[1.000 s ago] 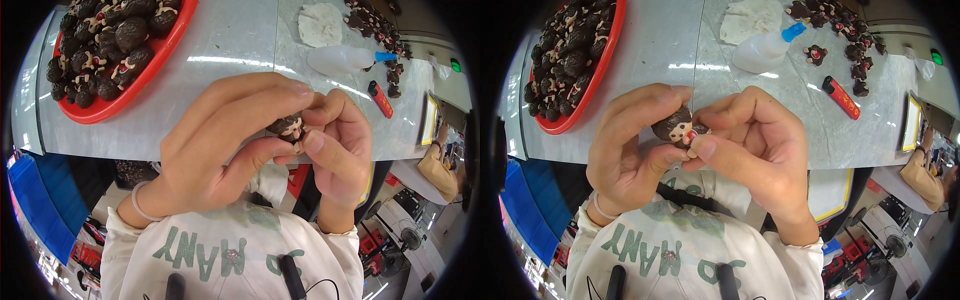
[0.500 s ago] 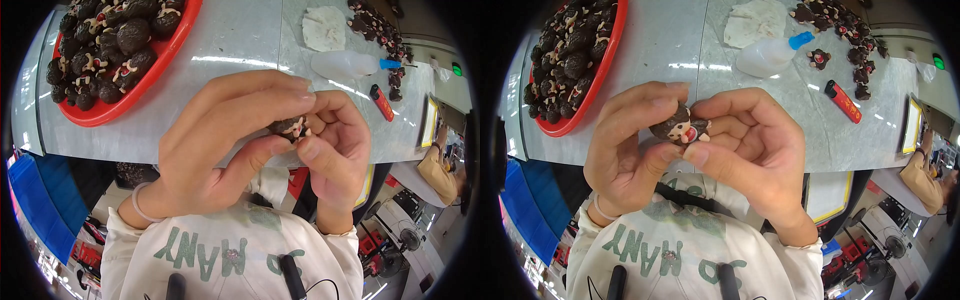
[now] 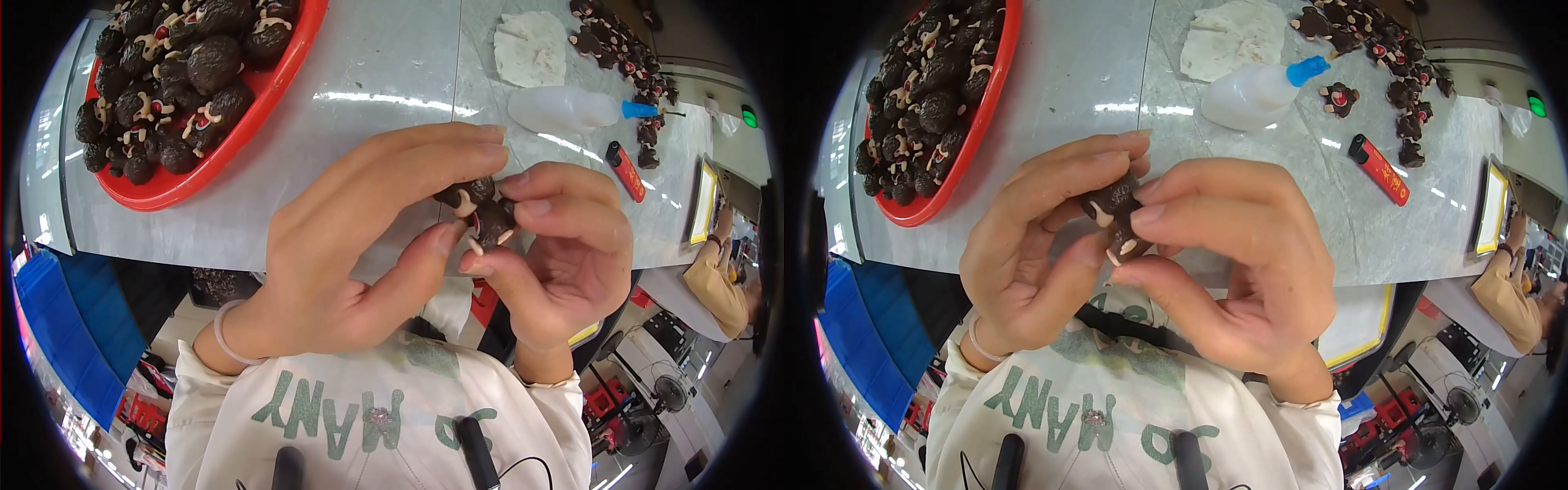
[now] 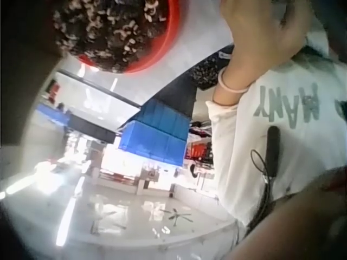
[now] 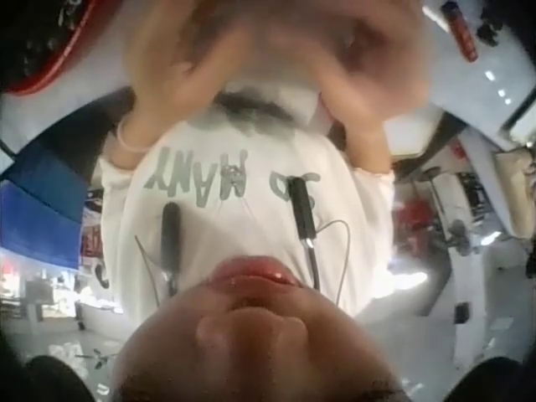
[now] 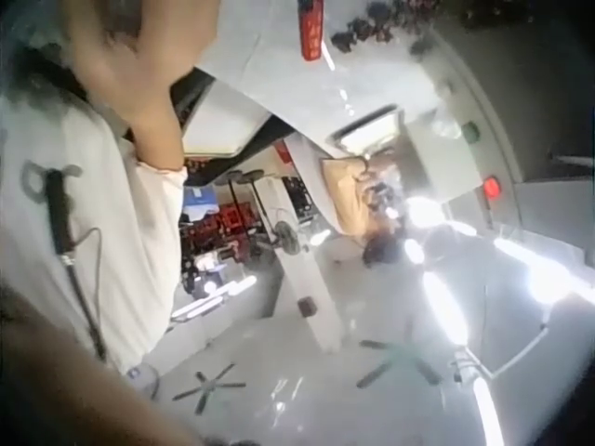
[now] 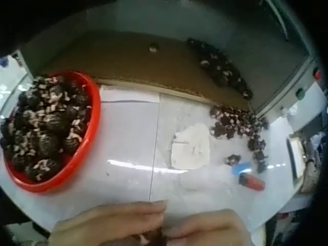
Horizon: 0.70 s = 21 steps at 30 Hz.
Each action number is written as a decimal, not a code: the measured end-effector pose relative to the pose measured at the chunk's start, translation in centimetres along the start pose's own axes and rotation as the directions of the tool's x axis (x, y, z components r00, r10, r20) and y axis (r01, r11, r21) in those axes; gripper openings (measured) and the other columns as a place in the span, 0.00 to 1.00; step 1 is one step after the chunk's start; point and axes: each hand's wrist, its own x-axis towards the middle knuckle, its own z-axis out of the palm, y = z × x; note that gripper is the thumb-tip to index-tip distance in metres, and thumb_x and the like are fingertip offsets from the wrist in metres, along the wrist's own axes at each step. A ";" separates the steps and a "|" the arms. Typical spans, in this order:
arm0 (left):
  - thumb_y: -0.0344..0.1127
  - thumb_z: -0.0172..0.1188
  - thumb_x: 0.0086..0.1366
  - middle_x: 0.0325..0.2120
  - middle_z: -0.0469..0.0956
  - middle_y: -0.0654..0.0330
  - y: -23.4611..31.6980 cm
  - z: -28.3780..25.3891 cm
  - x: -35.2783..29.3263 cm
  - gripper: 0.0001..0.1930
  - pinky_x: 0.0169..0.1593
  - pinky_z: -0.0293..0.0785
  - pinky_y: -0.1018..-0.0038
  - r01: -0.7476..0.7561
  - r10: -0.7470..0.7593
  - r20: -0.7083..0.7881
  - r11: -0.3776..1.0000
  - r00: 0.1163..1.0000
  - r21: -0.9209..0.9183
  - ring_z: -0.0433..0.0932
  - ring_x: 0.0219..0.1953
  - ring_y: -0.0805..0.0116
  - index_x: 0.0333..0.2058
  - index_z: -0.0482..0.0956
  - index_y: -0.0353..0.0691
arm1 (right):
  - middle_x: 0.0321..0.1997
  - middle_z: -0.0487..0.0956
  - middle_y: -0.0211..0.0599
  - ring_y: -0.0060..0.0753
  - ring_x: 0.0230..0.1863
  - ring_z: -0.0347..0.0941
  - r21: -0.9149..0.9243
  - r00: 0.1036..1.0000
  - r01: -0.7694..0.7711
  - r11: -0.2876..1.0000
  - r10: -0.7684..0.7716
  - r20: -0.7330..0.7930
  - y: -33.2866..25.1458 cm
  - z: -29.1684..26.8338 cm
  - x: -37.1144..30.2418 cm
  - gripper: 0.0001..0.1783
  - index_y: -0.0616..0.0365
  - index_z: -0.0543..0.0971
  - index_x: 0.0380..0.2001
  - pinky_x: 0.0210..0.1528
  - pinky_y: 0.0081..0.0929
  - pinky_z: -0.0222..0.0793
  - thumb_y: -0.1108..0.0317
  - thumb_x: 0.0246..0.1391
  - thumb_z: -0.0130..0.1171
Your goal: Applying adhesive and assembling small plastic character figurines at a manufacturing workstation.
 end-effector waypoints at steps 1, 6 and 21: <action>0.21 0.53 0.52 0.47 0.64 0.41 0.0 -0.3 0.0 0.22 0.49 0.67 0.70 0.008 -0.008 0.009 0.999 1.000 -0.039 0.68 0.49 0.57 0.47 0.63 0.25 | 0.37 0.69 0.48 0.33 0.36 0.69 -0.061 0.999 0.053 0.997 -0.053 0.009 0.0 0.2 0.1 0.23 0.63 0.68 0.34 0.37 0.22 0.69 0.77 0.32 0.67; 0.28 0.61 0.49 0.48 0.63 0.41 0.2 -0.6 0.2 0.27 0.52 0.64 0.68 0.087 -0.085 0.019 0.986 0.996 -0.142 0.66 0.50 0.56 0.47 0.63 0.26 | 0.36 0.69 0.49 0.33 0.36 0.69 -0.129 0.984 0.176 0.976 -0.169 0.060 0.2 0.7 0.3 0.22 0.63 0.68 0.34 0.35 0.24 0.71 0.80 0.33 0.65; 0.34 0.66 0.46 0.39 0.69 0.46 3.3 -4.2 -0.2 0.25 0.44 0.73 0.63 0.174 -0.347 -0.061 0.606 0.936 -0.777 0.73 0.42 0.50 0.42 0.67 0.30 | 0.32 0.71 0.49 0.33 0.30 0.70 -0.151 0.990 0.024 0.988 -0.044 -0.131 0.0 -0.4 -0.5 0.14 0.67 0.72 0.28 0.30 0.20 0.70 0.89 0.34 0.51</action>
